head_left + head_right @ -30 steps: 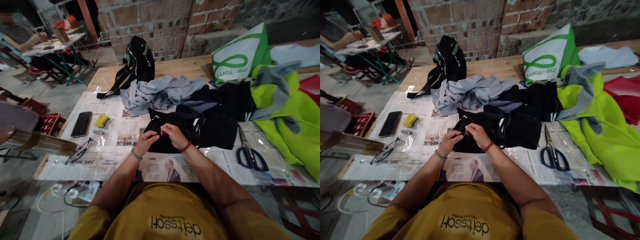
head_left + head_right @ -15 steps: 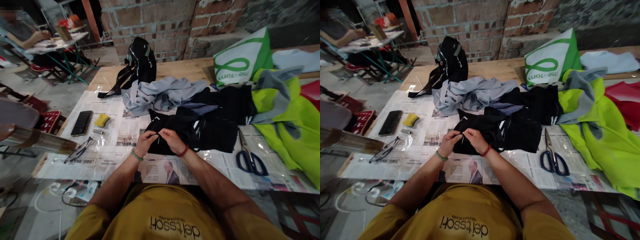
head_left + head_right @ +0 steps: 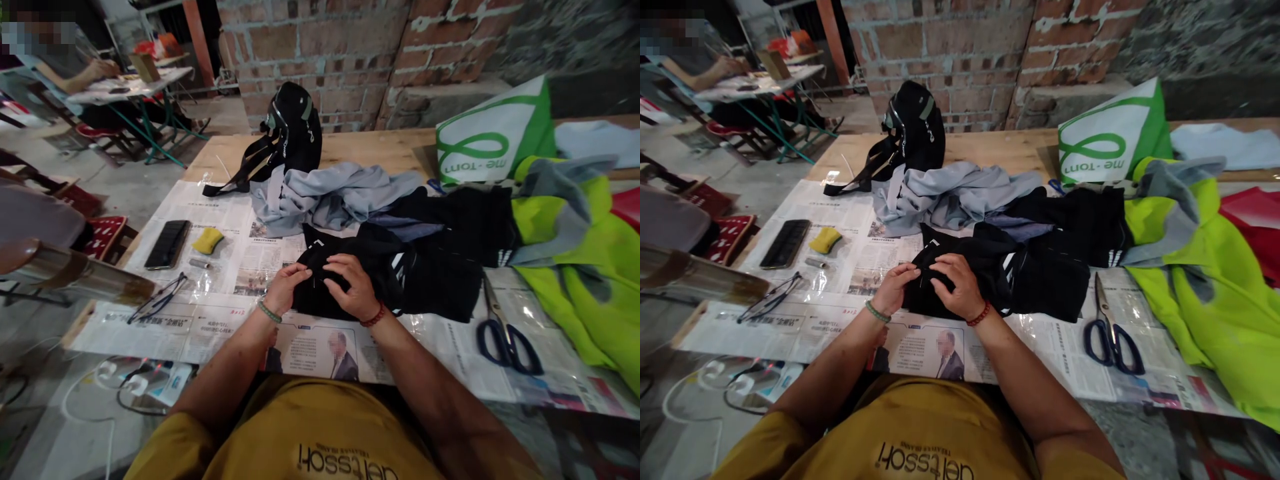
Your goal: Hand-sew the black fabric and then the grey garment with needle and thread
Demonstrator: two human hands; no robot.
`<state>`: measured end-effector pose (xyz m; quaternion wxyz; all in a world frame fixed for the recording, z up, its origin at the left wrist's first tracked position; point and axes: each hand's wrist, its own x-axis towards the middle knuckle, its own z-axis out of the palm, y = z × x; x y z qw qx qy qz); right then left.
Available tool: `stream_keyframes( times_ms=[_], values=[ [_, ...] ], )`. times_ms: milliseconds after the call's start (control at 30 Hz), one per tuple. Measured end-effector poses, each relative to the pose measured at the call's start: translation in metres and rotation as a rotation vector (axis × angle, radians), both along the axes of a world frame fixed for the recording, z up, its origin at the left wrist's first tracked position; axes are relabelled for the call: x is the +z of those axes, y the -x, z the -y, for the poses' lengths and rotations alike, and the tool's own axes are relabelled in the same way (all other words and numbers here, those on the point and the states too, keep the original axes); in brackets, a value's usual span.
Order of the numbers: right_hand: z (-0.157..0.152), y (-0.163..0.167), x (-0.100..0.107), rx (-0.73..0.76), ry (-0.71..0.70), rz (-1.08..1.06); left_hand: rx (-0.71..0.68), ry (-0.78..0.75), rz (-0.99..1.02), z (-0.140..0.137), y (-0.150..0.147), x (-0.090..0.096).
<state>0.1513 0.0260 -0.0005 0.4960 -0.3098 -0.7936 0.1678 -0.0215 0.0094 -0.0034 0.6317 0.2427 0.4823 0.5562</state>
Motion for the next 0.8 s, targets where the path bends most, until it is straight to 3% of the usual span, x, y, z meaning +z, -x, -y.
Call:
stream_keyframes(
  times_ms=[133, 333, 567, 800],
  values=[
    [0.003, 0.005, -0.003, 0.036, -0.130, 0.146, -0.031, -0.041, -0.035, 0.000, 0.000, -0.001],
    [0.006, 0.014, -0.009, -0.048, -0.143, 0.150, -0.083, -0.092, -0.111, 0.001, -0.001, -0.002],
    [0.004, 0.016, -0.013, -0.078, -0.101, 0.065, -0.117, -0.116, -0.156, 0.001, -0.001, -0.004],
    [0.003, 0.015, -0.009, -0.027, 0.065, -0.056, -0.106, -0.094, -0.151, 0.001, -0.002, -0.004]
  ],
)
